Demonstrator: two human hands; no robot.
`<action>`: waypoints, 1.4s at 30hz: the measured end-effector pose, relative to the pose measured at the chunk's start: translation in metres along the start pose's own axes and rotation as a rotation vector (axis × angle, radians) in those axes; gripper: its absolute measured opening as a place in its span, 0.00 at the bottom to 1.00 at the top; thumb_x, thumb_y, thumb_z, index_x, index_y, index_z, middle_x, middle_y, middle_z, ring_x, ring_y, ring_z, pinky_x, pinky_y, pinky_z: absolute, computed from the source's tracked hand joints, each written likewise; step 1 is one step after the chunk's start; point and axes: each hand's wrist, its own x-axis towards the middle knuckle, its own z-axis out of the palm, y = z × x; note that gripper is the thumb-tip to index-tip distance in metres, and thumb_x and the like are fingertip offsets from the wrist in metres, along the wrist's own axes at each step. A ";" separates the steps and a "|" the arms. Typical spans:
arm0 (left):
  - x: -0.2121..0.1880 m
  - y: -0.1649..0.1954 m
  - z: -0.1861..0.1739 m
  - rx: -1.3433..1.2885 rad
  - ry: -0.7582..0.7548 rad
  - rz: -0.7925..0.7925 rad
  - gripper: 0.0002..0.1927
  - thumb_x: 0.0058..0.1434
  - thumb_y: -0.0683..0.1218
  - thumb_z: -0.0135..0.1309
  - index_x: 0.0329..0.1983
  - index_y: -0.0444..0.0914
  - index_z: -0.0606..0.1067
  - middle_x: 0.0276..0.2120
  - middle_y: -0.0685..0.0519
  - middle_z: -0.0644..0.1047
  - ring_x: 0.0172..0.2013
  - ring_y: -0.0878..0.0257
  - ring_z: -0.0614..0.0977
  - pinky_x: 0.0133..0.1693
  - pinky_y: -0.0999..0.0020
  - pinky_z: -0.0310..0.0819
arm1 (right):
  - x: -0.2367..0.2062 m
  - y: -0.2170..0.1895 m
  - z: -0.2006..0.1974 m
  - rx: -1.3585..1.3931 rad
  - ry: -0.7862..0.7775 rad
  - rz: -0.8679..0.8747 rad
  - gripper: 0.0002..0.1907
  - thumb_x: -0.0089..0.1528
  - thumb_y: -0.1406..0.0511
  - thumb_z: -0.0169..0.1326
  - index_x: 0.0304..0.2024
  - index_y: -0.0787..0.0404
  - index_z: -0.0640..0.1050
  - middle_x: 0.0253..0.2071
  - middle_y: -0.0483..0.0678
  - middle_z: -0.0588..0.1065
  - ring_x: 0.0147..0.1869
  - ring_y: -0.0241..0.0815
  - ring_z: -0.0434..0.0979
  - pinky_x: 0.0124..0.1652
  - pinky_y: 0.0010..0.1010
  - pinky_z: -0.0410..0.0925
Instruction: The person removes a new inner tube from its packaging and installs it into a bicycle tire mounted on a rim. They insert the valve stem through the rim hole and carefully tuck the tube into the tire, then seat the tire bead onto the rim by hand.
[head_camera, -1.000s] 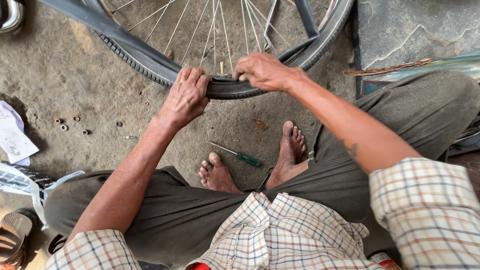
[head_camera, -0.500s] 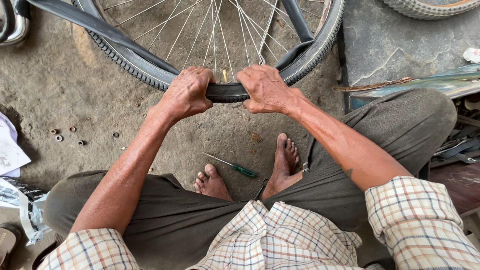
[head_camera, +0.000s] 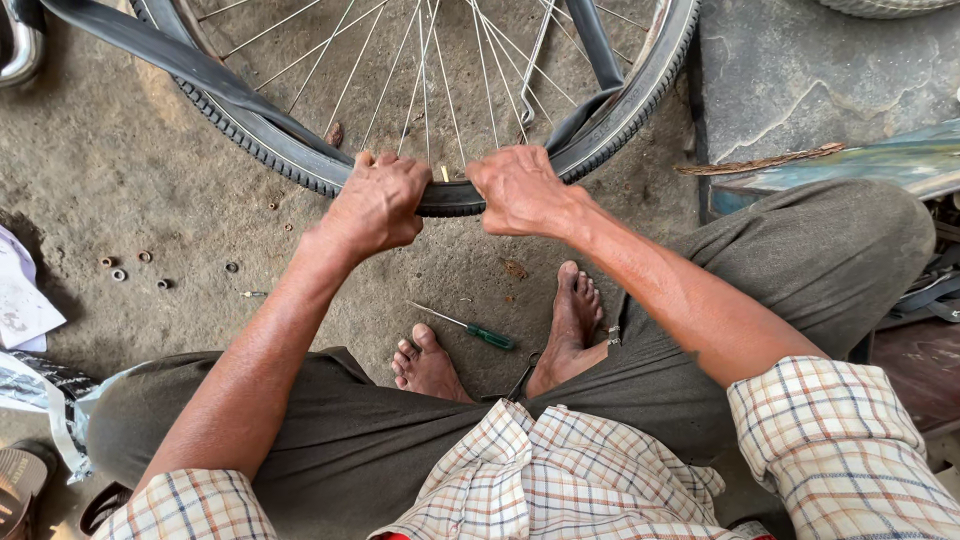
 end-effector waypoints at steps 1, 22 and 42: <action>-0.003 -0.001 0.008 0.041 0.011 0.011 0.16 0.53 0.40 0.55 0.46 0.36 0.73 0.39 0.46 0.77 0.45 0.51 0.78 0.52 0.51 0.66 | -0.001 0.001 0.007 -0.009 0.057 -0.043 0.08 0.43 0.69 0.54 0.26 0.65 0.74 0.22 0.53 0.73 0.25 0.49 0.73 0.26 0.45 0.62; 0.019 -0.041 0.134 0.007 -0.090 0.029 0.16 0.50 0.37 0.56 0.44 0.35 0.74 0.37 0.46 0.78 0.45 0.48 0.80 0.52 0.53 0.74 | -0.023 0.041 0.080 -0.263 -0.128 0.005 0.22 0.43 0.61 0.65 0.36 0.67 0.76 0.36 0.55 0.75 0.45 0.53 0.76 0.53 0.53 0.67; 0.011 -0.001 0.171 -0.148 0.302 0.038 0.18 0.57 0.38 0.53 0.51 0.31 0.69 0.42 0.40 0.77 0.47 0.46 0.77 0.52 0.52 0.67 | -0.024 0.064 0.042 -0.343 -0.134 -0.275 0.21 0.51 0.55 0.62 0.40 0.62 0.79 0.42 0.52 0.71 0.51 0.47 0.68 0.53 0.40 0.63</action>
